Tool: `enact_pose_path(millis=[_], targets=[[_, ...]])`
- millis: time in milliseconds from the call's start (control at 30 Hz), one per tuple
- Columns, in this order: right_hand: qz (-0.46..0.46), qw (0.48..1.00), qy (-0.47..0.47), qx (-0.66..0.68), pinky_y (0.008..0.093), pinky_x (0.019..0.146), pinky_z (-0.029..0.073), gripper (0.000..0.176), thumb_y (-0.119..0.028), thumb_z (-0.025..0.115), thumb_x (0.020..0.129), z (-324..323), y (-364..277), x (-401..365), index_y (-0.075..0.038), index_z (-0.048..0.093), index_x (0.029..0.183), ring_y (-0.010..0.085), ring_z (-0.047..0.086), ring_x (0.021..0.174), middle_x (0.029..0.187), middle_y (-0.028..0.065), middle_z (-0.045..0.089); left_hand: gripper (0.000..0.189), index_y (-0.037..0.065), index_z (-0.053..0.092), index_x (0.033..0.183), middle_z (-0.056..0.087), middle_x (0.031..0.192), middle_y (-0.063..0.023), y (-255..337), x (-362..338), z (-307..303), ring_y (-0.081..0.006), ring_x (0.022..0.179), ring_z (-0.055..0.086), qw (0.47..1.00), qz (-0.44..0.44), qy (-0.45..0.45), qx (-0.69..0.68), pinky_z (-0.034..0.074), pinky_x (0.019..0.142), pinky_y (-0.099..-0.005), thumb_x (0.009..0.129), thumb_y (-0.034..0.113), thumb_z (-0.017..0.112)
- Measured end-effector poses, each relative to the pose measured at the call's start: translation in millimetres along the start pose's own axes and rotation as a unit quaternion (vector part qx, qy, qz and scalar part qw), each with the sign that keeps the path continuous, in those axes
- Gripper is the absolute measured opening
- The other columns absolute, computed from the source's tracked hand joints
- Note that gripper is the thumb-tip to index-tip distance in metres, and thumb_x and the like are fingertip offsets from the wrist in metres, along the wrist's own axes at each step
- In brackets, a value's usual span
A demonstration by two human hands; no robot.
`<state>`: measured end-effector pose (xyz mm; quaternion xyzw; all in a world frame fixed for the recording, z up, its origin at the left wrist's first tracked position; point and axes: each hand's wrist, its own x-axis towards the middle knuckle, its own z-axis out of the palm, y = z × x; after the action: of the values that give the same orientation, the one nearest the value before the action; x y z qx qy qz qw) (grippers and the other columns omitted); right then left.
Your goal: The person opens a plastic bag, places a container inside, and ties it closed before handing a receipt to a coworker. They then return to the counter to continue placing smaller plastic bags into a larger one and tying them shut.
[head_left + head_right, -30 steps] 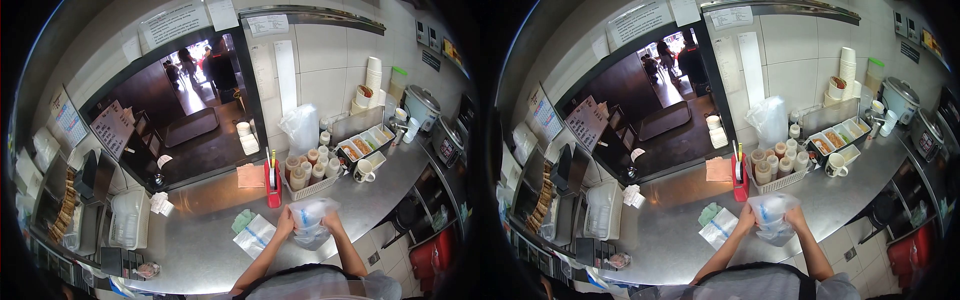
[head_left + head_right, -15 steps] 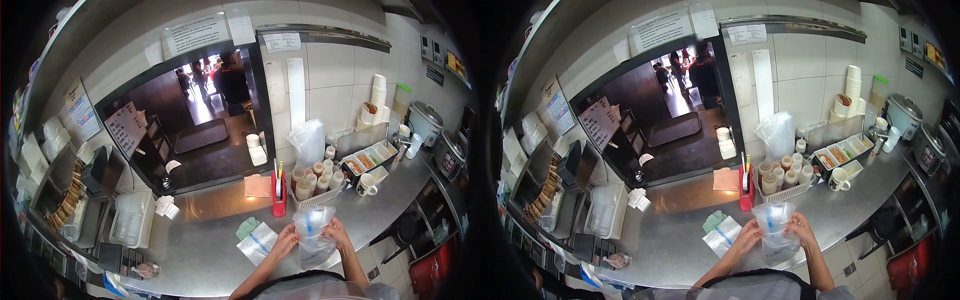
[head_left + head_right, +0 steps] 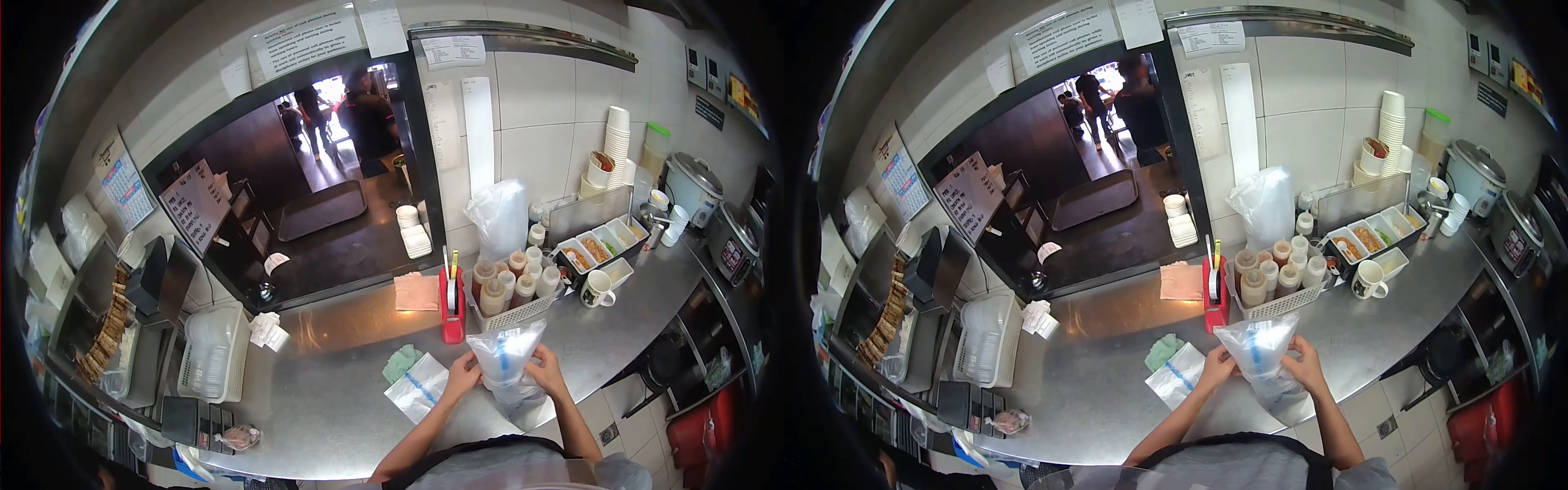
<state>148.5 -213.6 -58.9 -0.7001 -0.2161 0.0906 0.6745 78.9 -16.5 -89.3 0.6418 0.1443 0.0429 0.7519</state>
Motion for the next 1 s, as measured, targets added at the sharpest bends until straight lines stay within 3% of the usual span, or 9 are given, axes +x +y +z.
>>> enact_pose_path(millis=[133,433,633,733,767,833,900,967,1000], targets=[[0.044,0.999,-0.007,0.012,0.0252,0.064,0.045,0.029,-0.012,0.064,0.072,-2.6,-1.2,9.2,-0.002,0.058,0.099,0.0105,0.057,0.076,0.082,0.0052,0.063,0.020,0.001,0.061,0.100,0.062,0.080,-0.0058,7.6,11.4,-9.5,-0.0130,0.064,0.061,0.999,-0.043,0.011,0.030,0.052,0.053,-0.0239,0.082,0.009,0.055],[0.041,0.992,-0.060,-0.107,0.0261,0.060,0.044,0.026,-0.017,0.068,0.068,-14.9,20.0,37.7,-0.002,0.066,0.089,0.0102,0.056,0.069,0.079,0.0045,0.065,0.012,0.000,0.067,0.078,0.065,0.065,-0.0098,10.2,24.6,-18.7,-0.0152,0.057,0.064,0.969,0.095,0.004,0.229,0.051,0.056,-0.0275,0.072,0.004,0.058],[0.050,0.997,-0.032,-0.058,0.0286,0.064,0.047,0.025,-0.014,0.065,0.071,1.3,-4.5,39.7,0.000,0.064,0.092,0.0124,0.056,0.067,0.077,0.0045,0.064,0.014,-0.001,0.062,0.086,0.064,0.064,-0.0099,26.5,13.6,-3.3,-0.0153,0.056,0.064,0.933,0.193,0.057,0.300,0.050,0.056,-0.0287,0.074,0.003,0.056],[0.026,0.998,-0.023,-0.048,0.0280,0.063,0.047,0.023,-0.017,0.063,0.076,-2.5,10.1,27.1,0.000,0.063,0.091,0.0123,0.055,0.064,0.072,0.0033,0.061,0.013,-0.001,0.060,0.088,0.064,0.068,-0.0119,17.0,9.1,-14.7,-0.0163,0.061,0.064,0.973,0.098,0.016,0.208,0.050,0.054,-0.0293,0.079,0.004,0.052],[0.008,0.999,-0.018,-0.050,0.0276,0.062,0.046,0.023,-0.019,0.062,0.078,-6.0,12.3,25.6,0.001,0.062,0.090,0.0120,0.054,0.063,0.071,0.0029,0.060,0.015,0.000,0.061,0.091,0.064,0.077,-0.0140,29.7,3.4,-26.0,-0.0221,0.067,0.064,0.977,0.061,0.003,0.203,0.050,0.058,-0.0312,0.084,0.009,0.052],[0.090,0.990,-0.021,-0.103,0.0254,0.059,0.044,0.024,-0.023,0.061,0.081,-25.8,-0.5,9.6,0.001,0.061,0.082,0.0103,0.053,0.061,0.068,0.0022,0.058,0.020,0.002,0.061,0.097,0.064,0.083,-0.0141,22.7,4.6,-66.8,-0.0289,0.073,0.063,0.903,0.197,0.126,0.360,0.050,0.063,-0.0354,0.083,0.014,0.056],[0.137,0.982,-0.045,-0.126,0.0230,0.056,0.042,0.026,-0.026,0.060,0.083,-36.3,-24.9,-8.0,-0.001,0.059,0.075,0.0076,0.050,0.058,0.065,0.0005,0.056,0.019,0.006,0.063,0.095,0.064,0.083,-0.0137,-7.9,14.5,-124.2,-0.0317,0.073,0.062,0.706,0.323,0.307,0.550,0.049,0.067,-0.0395,0.081,0.016,0.056],[0.149,0.976,-0.096,-0.124,0.0204,0.053,0.038,0.028,-0.025,0.059,0.085,-41.0,-46.3,-21.8,-0.003,0.057,0.068,0.0039,0.045,0.056,0.064,-0.0022,0.053,0.015,0.007,0.063,0.091,0.062,0.089,-0.0155,-15.5,2.3,-147.8,-0.0317,0.082,0.059,0.672,0.103,0.355,0.641,0.047,0.070,-0.0424,0.079,0.011,0.054],[0.133,0.979,-0.110,-0.108,0.0203,0.053,0.038,0.028,-0.025,0.058,0.086,-38.2,-52.4,-26.4,-0.003,0.058,0.069,0.0039,0.046,0.057,0.064,-0.0022,0.053,0.014,0.007,0.063,0.089,0.062,0.091,-0.0160,-17.9,-0.4,-155.7,-0.0325,0.083,0.059,0.721,0.058,0.330,0.607,0.047,0.071,-0.0427,0.078,0.011,0.054]])
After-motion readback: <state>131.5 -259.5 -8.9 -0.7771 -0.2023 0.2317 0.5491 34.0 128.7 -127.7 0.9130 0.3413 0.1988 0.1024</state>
